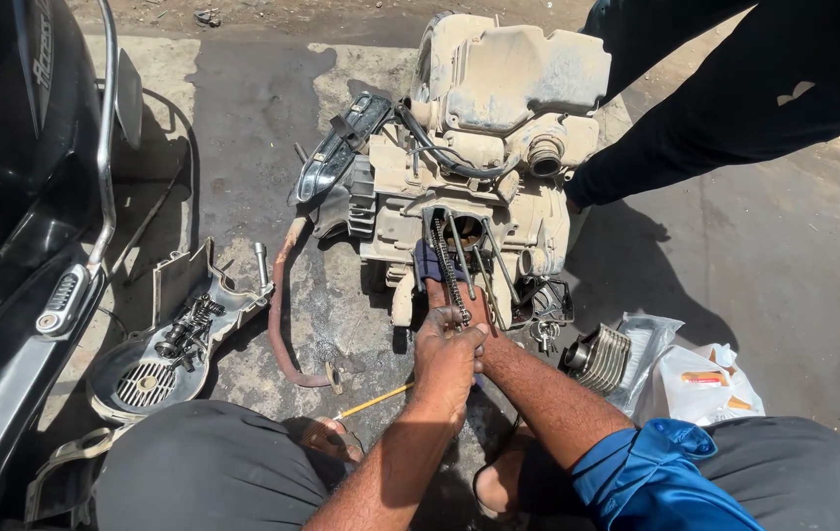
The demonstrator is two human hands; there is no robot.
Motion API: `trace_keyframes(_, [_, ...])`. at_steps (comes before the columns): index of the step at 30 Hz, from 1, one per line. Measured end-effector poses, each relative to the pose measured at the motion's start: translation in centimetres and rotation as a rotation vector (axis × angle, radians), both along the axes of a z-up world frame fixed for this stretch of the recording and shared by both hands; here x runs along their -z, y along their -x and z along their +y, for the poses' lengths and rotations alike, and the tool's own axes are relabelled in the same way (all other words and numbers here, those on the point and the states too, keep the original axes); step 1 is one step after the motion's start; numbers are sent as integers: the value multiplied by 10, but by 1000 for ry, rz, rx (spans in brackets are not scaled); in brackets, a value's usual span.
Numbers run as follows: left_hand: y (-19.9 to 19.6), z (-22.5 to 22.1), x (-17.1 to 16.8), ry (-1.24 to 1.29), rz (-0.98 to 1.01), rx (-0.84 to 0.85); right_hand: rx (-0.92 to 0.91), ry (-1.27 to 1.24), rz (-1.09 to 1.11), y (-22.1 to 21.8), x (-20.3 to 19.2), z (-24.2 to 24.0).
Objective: The person sits on the ground beside a disassembled scooter engine, wipes the cylinder area with a cloth, and unboxes a new piston and cylinder kit from cardboard and plastic packaging. They then fit piston rings onto the new piston by hand, working on their lap.
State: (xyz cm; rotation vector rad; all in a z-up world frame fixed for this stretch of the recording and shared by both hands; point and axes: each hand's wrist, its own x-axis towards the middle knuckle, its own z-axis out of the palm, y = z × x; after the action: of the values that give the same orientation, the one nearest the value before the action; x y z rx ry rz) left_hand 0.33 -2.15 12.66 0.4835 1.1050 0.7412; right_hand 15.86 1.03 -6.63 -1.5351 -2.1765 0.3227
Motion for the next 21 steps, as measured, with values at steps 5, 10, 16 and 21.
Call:
trace_keyframes(5, [-9,-2,9,-19,-32,-24,-36,55,11,-2,1,12])
trace_keyframes(10, [1,1,-5,-51,-30,-7,-41,99,22,11,-24,30])
trace_keyframes(16, [-3,4,2,-34,-20,22,47,173,25,33,-57,36])
trace_keyframes(21, [10,4,-2,-16,8,34,70,247,78,117,-39,45])
